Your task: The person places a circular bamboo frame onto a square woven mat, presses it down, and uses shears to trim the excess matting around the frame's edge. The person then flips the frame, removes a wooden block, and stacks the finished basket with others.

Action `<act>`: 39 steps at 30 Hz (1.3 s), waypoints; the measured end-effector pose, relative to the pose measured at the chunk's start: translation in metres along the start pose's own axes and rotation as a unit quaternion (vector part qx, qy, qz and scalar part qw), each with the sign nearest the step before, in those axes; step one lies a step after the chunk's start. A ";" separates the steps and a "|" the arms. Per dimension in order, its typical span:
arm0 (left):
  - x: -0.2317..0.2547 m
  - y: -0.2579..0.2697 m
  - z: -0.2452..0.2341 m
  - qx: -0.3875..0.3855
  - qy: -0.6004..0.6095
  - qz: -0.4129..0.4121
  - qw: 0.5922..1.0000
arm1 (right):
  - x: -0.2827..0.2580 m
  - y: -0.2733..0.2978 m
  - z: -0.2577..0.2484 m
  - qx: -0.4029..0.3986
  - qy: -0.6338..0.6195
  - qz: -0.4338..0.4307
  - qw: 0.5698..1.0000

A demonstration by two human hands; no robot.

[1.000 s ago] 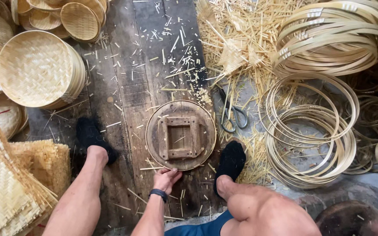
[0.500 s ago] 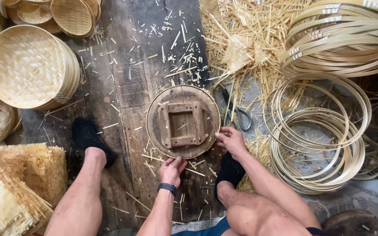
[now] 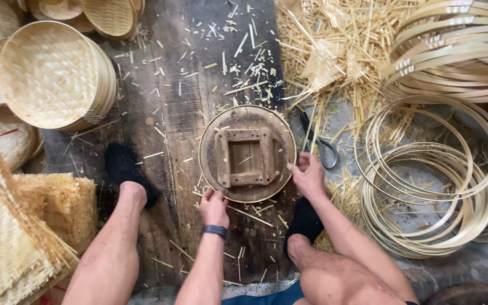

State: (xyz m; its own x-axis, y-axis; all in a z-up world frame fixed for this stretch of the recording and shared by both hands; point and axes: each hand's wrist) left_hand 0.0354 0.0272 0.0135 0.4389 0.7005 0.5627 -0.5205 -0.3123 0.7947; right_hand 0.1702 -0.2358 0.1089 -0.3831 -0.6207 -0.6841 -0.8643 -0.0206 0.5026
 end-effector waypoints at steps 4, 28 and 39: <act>0.059 0.025 0.014 -0.060 -0.034 -0.022 0.997 | -0.085 0.015 -0.004 -0.114 -0.073 -0.087 0.987; 0.193 -0.051 0.017 0.094 -0.318 0.278 0.902 | 0.072 0.073 -0.049 -0.306 -0.605 0.001 0.735; 0.059 -0.044 0.182 -0.094 -0.737 0.363 0.562 | 0.083 0.066 -0.026 -0.191 -0.625 0.040 0.756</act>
State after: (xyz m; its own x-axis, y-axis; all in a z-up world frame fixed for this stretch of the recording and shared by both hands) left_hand 0.2171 -0.0347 0.0530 0.1189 -0.9045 0.4096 -0.9617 -0.0023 0.2740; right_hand 0.0900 -0.3091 0.0987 -0.6439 0.5888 -0.4886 -0.7567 -0.3954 0.5207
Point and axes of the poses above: each hand's wrist, its own y-axis away from the middle knuckle, its own z-axis out of the palm, x = y × z, and after that the axes turned 13 degrees about -x, right-handed
